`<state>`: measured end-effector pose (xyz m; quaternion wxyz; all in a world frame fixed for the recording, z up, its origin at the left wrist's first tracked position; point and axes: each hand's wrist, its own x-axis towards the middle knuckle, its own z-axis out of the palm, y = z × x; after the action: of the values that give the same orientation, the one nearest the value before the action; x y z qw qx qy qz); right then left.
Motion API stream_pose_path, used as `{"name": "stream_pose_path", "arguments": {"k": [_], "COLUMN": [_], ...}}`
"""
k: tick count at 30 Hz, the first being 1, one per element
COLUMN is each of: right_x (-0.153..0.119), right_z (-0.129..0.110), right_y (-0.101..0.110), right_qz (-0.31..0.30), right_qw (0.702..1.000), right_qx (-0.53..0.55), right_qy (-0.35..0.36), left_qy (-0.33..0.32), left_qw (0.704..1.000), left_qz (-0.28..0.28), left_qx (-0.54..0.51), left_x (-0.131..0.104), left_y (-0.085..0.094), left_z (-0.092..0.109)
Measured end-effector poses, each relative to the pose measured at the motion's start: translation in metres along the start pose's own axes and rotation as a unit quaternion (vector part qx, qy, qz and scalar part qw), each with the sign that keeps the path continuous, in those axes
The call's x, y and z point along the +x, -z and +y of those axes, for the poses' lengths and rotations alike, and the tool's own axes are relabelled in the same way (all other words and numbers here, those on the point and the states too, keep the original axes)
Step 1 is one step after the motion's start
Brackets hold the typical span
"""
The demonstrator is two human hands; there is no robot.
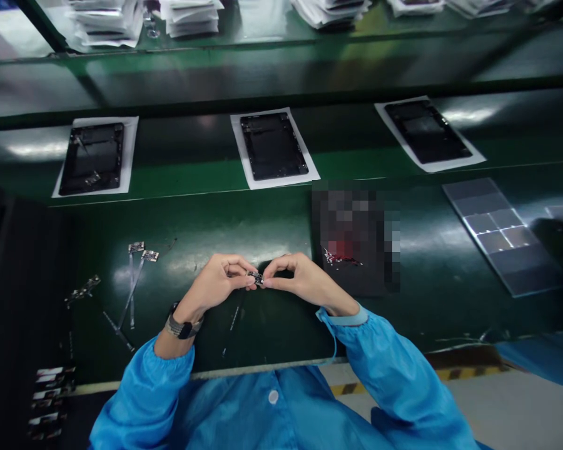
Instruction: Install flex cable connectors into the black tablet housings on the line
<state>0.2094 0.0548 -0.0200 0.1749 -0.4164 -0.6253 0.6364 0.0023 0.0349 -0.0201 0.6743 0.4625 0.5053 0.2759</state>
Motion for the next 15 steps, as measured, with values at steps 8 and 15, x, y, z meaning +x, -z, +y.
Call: {"name": "stream_pose_path", "arguments": {"k": [8,15], "right_x": [0.019,0.124], "right_z": [-0.049,-0.056], "right_y": [0.076,0.136], "right_qz": [0.239,0.4], "right_qw": [0.951,0.859], "right_qx": [-0.186,-0.272], "right_qy": [0.063,-0.165], "left_qy": [-0.031,-0.058], "left_qw": [0.971,0.915], "left_qz": [0.237,0.386], "left_qx": [0.034,-0.099], "left_x": [-0.078,-0.114], "left_y": [0.044,0.049], "left_z": [-0.002,-0.037]}}
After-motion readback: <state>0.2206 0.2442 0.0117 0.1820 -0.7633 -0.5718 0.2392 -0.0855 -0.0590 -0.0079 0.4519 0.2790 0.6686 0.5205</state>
